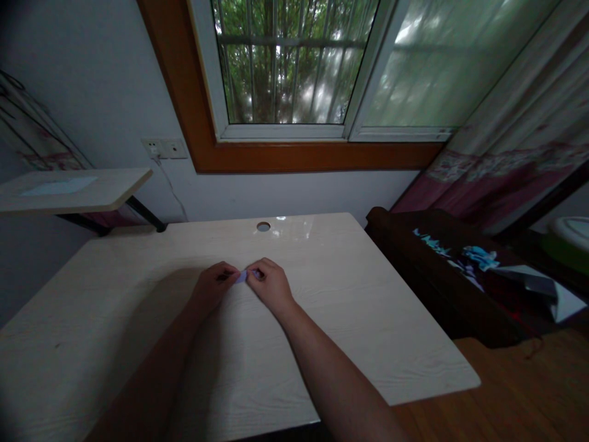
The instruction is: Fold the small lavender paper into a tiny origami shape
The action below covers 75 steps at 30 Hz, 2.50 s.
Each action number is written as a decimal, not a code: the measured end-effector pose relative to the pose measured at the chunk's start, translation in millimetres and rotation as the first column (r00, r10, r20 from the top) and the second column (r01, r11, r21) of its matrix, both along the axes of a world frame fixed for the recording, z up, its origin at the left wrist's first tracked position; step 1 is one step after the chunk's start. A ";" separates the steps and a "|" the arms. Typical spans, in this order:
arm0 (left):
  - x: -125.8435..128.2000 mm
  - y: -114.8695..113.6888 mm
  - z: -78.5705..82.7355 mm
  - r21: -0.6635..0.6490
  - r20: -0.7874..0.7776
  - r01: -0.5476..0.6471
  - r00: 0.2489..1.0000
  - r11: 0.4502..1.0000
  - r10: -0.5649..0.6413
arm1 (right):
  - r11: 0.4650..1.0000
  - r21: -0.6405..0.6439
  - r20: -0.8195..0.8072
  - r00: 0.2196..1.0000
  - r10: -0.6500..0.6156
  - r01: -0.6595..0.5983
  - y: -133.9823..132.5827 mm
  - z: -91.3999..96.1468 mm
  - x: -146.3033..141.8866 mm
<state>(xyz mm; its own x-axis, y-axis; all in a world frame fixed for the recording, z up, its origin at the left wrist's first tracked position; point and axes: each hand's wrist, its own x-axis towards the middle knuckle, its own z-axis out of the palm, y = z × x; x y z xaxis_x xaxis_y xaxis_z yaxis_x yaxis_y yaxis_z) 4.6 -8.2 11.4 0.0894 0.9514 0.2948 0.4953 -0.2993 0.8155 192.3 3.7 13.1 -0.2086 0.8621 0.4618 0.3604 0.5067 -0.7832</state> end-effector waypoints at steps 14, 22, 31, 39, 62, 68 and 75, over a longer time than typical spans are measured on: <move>-4.1 1.9 1.7 -0.077 0.094 -0.056 0.994 0.995 0.063 | 0.986 -0.167 -0.159 0.987 -0.033 0.006 8.2 -9.3 1.8; -1.3 0.9 0.6 -0.077 0.038 0.005 0.999 0.997 -0.002 | 0.995 -0.060 0.015 0.996 0.082 -0.081 1.1 -7.0 -2.0; -5.5 2.0 3.5 -0.058 0.056 -0.043 0.997 0.997 0.047 | 0.993 -0.108 -0.082 0.995 -0.061 0.052 2.5 -4.0 0.2; -10.5 5.7 4.8 -0.111 0.166 -0.167 0.969 0.980 0.184 | 0.937 -0.340 -0.343 0.918 -0.199 0.076 13.0 -12.6 5.7; -3.2 -1.5 0.6 0.151 0.185 0.212 0.953 0.966 -0.238 | 0.868 -0.417 -0.639 0.766 -0.070 -0.269 6.8 -4.4 -3.8; -3.7 1.1 1.9 0.191 0.057 0.165 0.982 0.968 -0.179 | 0.844 -0.445 -0.625 0.779 -0.052 -0.301 8.0 -6.4 -3.9; -4.3 1.5 4.9 0.065 0.116 0.033 0.992 0.997 -0.041 | 0.884 -0.423 -0.502 0.864 -0.047 -0.198 5.3 -3.0 -1.9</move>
